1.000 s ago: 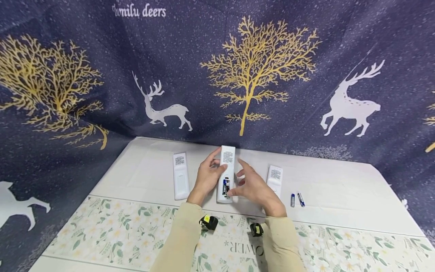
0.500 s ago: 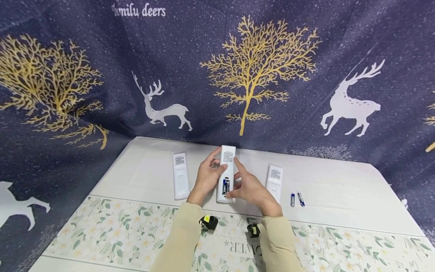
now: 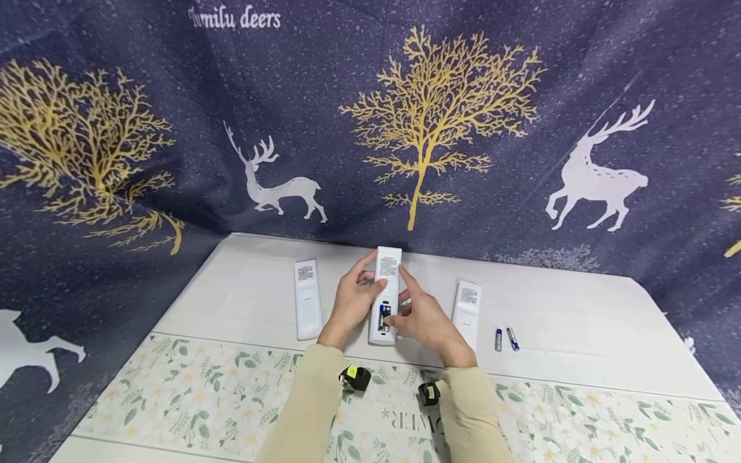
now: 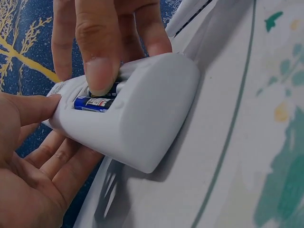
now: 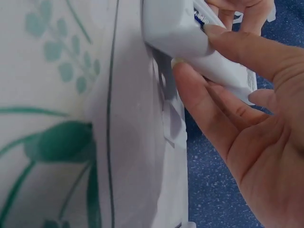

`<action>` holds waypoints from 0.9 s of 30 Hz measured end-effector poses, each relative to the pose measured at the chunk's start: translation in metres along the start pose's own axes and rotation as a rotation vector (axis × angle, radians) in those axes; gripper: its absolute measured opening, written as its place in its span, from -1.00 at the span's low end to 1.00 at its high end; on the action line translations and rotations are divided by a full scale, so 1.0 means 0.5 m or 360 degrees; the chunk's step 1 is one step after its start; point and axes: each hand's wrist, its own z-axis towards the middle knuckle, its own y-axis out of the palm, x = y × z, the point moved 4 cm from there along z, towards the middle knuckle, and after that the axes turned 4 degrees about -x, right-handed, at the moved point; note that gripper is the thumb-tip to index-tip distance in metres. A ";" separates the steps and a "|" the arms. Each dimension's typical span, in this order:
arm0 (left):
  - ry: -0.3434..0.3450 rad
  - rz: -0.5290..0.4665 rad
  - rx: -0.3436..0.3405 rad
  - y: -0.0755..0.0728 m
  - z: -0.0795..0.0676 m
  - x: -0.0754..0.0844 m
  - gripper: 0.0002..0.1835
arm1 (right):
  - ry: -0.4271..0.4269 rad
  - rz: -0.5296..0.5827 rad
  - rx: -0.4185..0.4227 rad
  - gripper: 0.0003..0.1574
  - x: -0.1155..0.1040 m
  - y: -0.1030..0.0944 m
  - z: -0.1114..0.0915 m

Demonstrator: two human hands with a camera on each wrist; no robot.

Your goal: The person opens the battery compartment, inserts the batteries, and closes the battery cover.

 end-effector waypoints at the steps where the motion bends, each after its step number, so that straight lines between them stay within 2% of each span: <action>1: -0.0002 0.0000 -0.0002 0.000 0.000 0.001 -0.30 | 0.0000 -0.0006 0.0013 0.39 0.000 0.000 0.000; 18: -0.0019 0.0011 -0.0020 -0.001 -0.003 0.001 -0.30 | 0.0011 0.0019 0.0015 0.38 0.005 0.001 0.000; 27: -0.0023 0.0010 -0.0013 -0.002 -0.001 0.000 -0.29 | -0.0010 -0.0034 0.0019 0.37 -0.001 -0.001 0.000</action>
